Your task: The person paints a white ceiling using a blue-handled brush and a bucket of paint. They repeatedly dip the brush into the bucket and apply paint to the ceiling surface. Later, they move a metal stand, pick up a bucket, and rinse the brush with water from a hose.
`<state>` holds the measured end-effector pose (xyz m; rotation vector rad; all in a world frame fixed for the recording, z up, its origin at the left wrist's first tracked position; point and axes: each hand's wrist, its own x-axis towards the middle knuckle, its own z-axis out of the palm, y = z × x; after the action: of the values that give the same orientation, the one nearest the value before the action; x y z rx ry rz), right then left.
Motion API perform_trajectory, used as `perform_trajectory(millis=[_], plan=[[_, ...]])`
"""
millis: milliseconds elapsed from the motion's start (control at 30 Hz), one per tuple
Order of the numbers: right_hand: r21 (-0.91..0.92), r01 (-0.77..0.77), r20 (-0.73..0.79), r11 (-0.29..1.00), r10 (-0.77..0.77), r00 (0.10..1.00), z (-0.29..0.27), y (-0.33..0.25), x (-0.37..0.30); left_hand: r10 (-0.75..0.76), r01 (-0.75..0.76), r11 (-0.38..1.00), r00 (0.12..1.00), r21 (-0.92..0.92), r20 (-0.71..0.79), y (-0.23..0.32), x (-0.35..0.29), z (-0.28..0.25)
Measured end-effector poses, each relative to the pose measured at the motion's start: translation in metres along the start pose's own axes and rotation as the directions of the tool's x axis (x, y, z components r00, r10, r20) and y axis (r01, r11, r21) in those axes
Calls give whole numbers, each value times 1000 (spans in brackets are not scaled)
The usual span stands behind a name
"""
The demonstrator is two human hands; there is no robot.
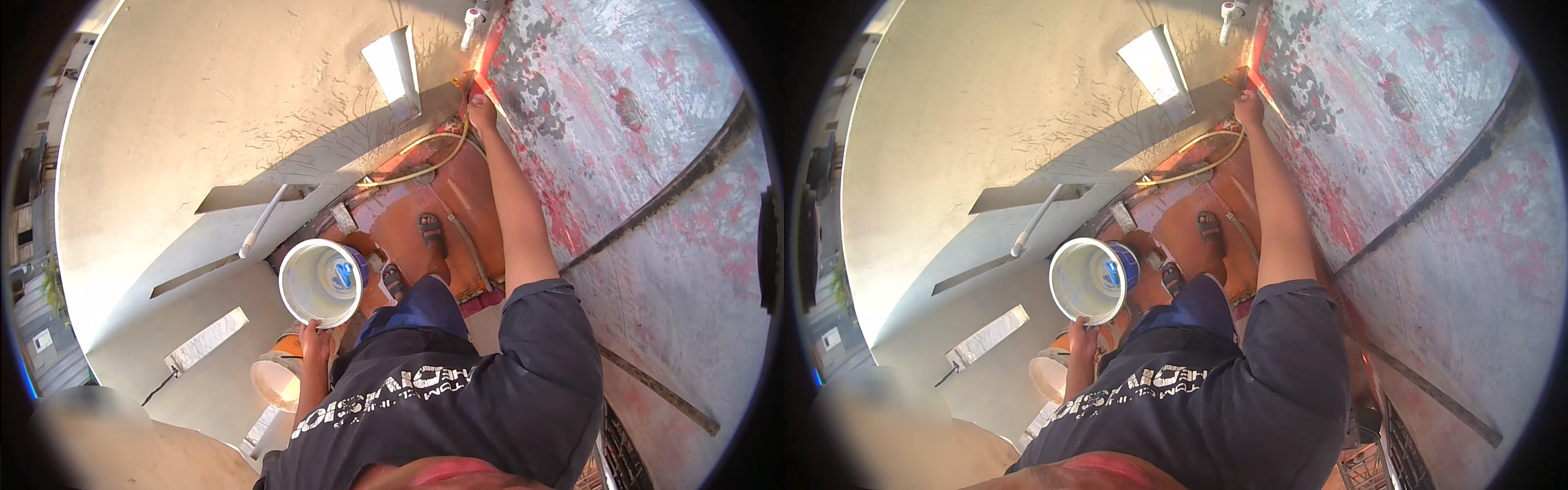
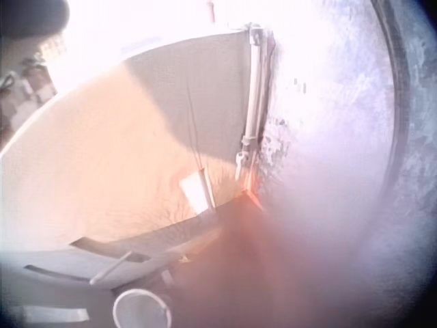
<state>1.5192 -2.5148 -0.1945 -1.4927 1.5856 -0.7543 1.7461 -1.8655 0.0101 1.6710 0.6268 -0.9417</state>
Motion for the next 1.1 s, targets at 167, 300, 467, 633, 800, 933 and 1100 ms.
perform_trajectory(millis=[167,300,467,633,800,933,1100], plan=[[-337,-95,100,937,135,986,61,57,119,12,-14,1000,991,-15,-130,-8,-11,24],[-373,41,-16,927,-50,999,89,65,135,-61,45,992,989,-118,-133,-20,-13,27],[-595,158,100,788,-122,987,86,33,122,-161,134,976,975,-172,-153,-33,-5,31],[-6,358,-191,934,-353,916,50,-29,77,-106,93,984,992,-149,-76,-31,-5,49],[372,380,-118,847,-363,924,17,-94,14,-51,36,984,995,-177,-82,-22,-3,68],[340,361,-117,869,-342,933,3,-124,-5,-33,30,979,999,-203,-9,-10,7,80],[495,231,-93,838,-214,972,0,-136,-1,6,-6,978,1000,-209,1,1,3,91]])
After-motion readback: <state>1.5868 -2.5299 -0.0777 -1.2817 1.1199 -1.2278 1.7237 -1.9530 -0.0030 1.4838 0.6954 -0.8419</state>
